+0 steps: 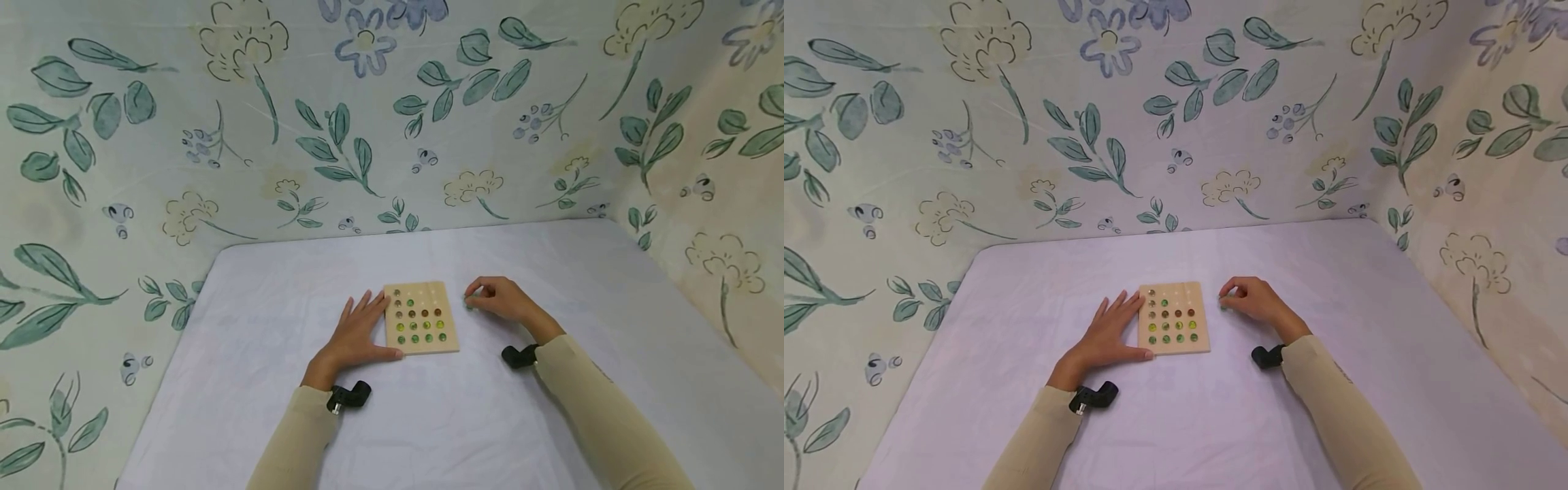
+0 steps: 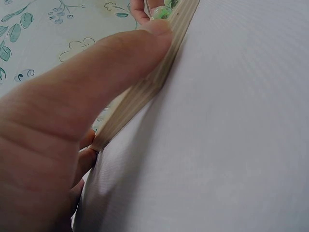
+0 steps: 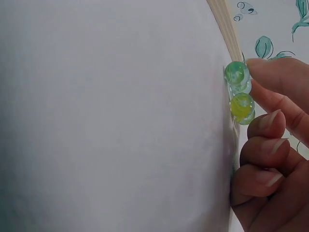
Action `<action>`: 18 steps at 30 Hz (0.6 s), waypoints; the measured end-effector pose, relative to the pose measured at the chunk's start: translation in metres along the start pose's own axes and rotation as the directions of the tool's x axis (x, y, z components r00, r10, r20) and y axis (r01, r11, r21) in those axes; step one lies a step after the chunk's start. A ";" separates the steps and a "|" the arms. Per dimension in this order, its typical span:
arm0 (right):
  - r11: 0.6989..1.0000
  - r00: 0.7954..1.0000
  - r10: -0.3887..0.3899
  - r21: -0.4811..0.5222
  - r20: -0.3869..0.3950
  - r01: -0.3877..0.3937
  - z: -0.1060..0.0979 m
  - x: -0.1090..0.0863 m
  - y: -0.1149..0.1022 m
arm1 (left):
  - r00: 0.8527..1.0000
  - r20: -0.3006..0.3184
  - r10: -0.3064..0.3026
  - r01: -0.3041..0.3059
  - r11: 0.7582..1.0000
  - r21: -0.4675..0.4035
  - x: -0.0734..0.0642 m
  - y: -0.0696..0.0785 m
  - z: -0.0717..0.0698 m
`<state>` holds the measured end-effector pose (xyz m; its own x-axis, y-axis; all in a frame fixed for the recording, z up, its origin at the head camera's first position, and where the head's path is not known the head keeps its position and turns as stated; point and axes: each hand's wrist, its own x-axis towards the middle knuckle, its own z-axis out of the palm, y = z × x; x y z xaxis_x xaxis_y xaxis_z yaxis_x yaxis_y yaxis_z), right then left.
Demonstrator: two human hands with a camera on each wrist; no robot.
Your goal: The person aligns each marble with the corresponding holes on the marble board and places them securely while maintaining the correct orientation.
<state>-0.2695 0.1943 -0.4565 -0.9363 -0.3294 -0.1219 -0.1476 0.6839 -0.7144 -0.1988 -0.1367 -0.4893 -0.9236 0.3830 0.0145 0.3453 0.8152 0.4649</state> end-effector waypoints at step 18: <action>1.000 1.000 -0.005 -0.006 0.024 0.005 -0.001 -0.002 -0.001 | 1.000 -0.005 0.011 -0.011 1.000 0.001 0.001 0.000 0.000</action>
<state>-0.2676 0.1948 -0.4549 -0.9276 -0.3481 -0.1352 -0.1540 0.6863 -0.7109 -0.1994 -0.1365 -0.4897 -0.9204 0.3902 0.0240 0.3559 0.8112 0.4640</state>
